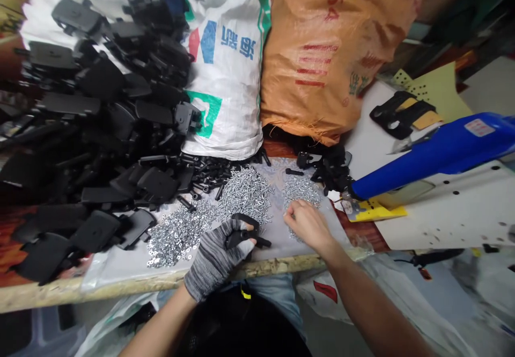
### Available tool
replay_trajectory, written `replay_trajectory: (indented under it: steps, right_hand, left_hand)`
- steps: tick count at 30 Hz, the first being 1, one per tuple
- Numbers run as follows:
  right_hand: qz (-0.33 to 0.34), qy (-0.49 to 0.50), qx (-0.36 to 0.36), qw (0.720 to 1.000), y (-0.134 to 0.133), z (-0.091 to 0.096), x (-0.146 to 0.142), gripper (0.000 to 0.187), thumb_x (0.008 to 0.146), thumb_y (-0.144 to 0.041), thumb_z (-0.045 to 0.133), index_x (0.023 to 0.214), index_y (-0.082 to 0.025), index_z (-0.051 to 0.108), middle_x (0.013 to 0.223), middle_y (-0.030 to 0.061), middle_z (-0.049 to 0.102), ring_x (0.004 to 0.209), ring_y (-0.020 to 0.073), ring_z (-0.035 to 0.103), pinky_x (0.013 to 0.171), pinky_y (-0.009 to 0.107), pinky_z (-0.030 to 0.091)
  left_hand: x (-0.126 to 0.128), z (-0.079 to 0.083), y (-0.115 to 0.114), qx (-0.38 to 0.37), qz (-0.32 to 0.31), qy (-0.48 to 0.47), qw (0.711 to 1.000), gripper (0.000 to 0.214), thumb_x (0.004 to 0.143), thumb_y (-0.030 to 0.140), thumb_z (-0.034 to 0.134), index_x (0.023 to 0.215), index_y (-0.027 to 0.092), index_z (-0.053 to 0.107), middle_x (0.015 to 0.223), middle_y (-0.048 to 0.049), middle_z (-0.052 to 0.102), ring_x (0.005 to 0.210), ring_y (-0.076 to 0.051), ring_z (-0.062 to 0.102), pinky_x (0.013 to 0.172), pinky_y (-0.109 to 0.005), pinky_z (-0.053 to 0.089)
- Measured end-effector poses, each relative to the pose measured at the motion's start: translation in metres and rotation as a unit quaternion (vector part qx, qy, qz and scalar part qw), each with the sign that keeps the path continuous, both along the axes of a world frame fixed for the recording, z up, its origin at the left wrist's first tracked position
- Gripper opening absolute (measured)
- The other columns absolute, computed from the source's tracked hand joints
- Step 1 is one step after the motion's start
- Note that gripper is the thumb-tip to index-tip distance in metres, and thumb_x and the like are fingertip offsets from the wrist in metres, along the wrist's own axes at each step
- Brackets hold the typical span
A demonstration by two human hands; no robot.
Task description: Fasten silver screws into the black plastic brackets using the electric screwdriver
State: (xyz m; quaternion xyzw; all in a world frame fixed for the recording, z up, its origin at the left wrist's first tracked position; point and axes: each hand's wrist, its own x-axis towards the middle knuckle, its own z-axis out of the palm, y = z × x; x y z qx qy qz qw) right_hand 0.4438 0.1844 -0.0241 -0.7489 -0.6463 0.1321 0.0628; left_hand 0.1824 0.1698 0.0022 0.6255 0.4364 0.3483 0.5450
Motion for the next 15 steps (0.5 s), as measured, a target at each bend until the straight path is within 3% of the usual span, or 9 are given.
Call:
replay_trajectory:
  steps: [3,6,8,11,13,15]
  right_hand:
    - [0.028,0.020,-0.011,0.999,-0.004,0.011,-0.012,0.010,0.089,-0.014,0.052,0.084,-0.017,0.060,0.091,0.0102,0.068,0.090,0.0238,0.065,0.078,0.032,0.048]
    - [0.124,0.149,-0.004,0.981,-0.017,0.033,-0.035,0.007,0.093,-0.019,0.053,0.097,-0.020,0.059,0.087,0.0017,0.067,0.078,0.0155,0.066,0.072,0.025,0.051]
    - [0.207,0.208,0.039,0.955,-0.026,0.046,-0.052,0.013,0.096,-0.019,0.051,0.106,-0.021,0.058,0.090,0.0019,0.068,0.082,0.0158,0.066,0.074,0.027,0.053]
    - [0.280,0.158,0.112,0.940,-0.038,0.055,-0.072,0.030,0.095,-0.011,0.045,0.120,-0.019,0.058,0.098,0.0077,0.069,0.092,0.0221,0.067,0.080,0.038,0.057]
    - [0.300,0.155,0.139,0.931,-0.043,0.059,-0.075,0.040,0.094,-0.009,0.046,0.131,-0.021,0.056,0.103,0.0086,0.070,0.094,0.0239,0.068,0.082,0.042,0.059]
    - [0.235,0.228,0.217,0.920,-0.046,0.064,-0.066,0.039,0.092,-0.014,0.056,0.129,-0.027,0.061,0.106,0.0060,0.072,0.098,0.0251,0.069,0.087,0.046,0.060]
  left_hand:
    - [0.005,-0.003,-0.001,0.000,0.012,0.043,0.999,0.028,0.084,0.030,0.069,0.110,0.018,0.071,0.108,-0.0079,0.077,0.096,-0.022,0.073,0.091,-0.034,0.057]
    - [0.012,-0.007,-0.003,-0.007,0.018,0.089,0.996,0.030,0.084,0.025,0.066,0.112,0.018,0.071,0.109,-0.0071,0.078,0.097,-0.022,0.073,0.093,-0.035,0.056]
    - [0.016,-0.010,-0.004,-0.018,0.020,0.099,0.995,0.028,0.084,0.027,0.065,0.110,0.018,0.072,0.105,-0.0065,0.078,0.094,-0.022,0.073,0.090,-0.035,0.056]
    - [0.019,-0.013,-0.006,-0.030,0.034,0.077,0.996,0.028,0.085,0.033,0.066,0.107,0.017,0.071,0.101,-0.0073,0.077,0.091,-0.022,0.071,0.087,-0.035,0.056]
    - [0.019,-0.016,-0.007,-0.032,0.042,0.041,0.998,0.030,0.084,0.034,0.068,0.109,0.016,0.070,0.104,-0.0077,0.077,0.095,-0.023,0.071,0.089,-0.034,0.056]
    - [0.017,-0.019,-0.010,-0.054,0.037,-0.004,0.998,0.032,0.085,0.036,0.069,0.111,0.017,0.069,0.107,-0.0072,0.077,0.094,-0.022,0.071,0.086,-0.033,0.057]
